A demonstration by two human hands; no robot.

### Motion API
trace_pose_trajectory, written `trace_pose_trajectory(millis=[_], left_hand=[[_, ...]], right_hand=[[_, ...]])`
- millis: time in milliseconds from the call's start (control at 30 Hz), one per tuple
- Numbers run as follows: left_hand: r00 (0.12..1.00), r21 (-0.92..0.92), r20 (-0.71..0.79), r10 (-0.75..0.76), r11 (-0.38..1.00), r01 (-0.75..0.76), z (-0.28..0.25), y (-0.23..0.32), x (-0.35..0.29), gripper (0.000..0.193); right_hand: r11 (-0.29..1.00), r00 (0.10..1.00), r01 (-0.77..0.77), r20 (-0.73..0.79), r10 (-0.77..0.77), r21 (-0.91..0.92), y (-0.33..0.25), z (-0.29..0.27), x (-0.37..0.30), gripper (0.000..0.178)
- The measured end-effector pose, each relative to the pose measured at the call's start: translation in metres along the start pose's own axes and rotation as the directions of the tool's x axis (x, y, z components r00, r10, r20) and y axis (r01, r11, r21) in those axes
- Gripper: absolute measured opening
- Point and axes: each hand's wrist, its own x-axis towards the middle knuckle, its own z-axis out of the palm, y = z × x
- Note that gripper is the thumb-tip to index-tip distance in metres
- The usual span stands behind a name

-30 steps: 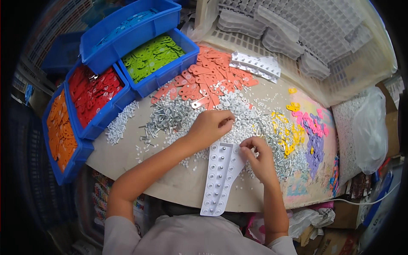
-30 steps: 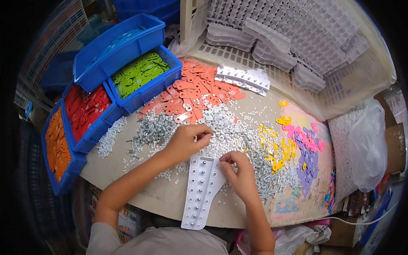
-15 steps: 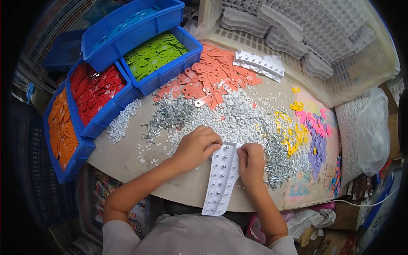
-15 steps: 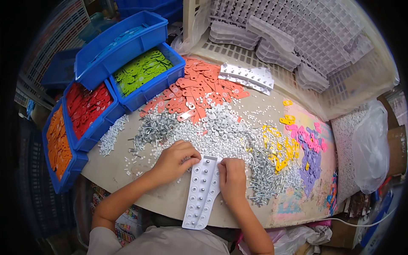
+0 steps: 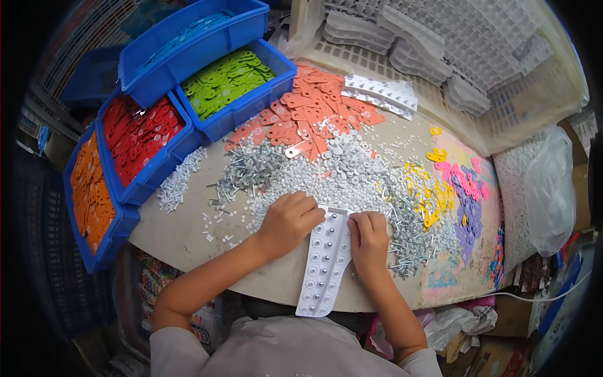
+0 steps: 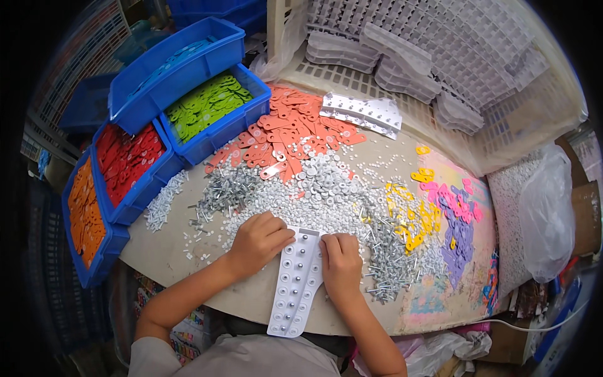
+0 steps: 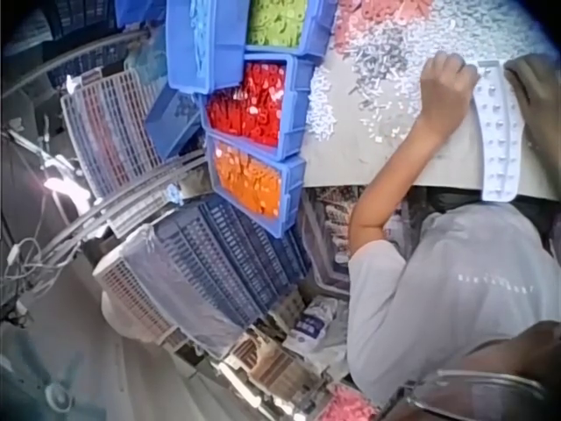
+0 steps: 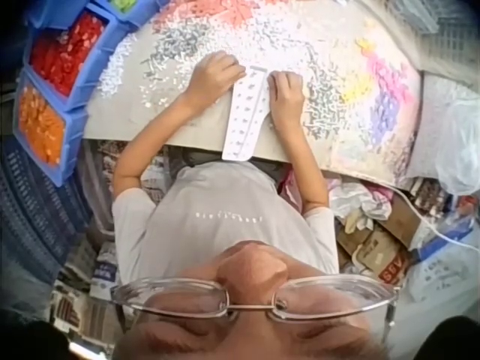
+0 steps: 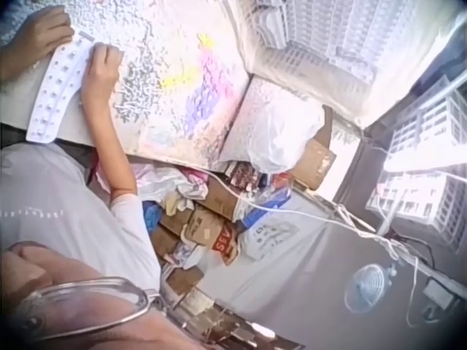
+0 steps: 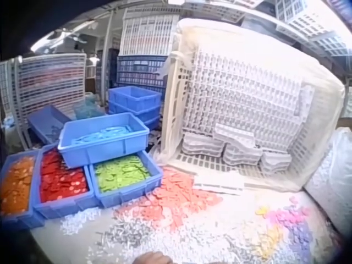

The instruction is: Assembling toy xylophones by manually placing colored plastic bars onto white base frames.

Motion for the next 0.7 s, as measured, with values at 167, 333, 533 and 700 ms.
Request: trace_pose_trajectory(millis=[167,333,533,700], left_hand=[[0.85,-0.471,0.185,-0.492,0.715,0.516,-0.001,-0.009,0.004,0.009],[0.962,-0.231,0.09,-0.259,0.934,0.273,-0.003,-0.02,0.047,0.011],[0.97,-0.104,0.238,-0.039,0.992,0.066,0.031,-0.038,0.073,0.008],[0.965,-0.011,0.261,0.031,1.0,-0.029,0.048,-0.048,0.07,0.007]], right_hand=[[1.0,1.0,0.004,-0.021,-0.004,0.009,0.002,0.002,0.0,0.007],[0.984,0.991,-0.132,0.039,0.128,0.116,0.009,-0.009,0.012,0.004],[0.999,1.0,-0.013,-0.006,0.013,0.044,0.037,0.001,0.065,0.007],[0.995,0.993,0.098,0.063,-0.098,-0.004,0.046,0.021,0.076,0.008]])
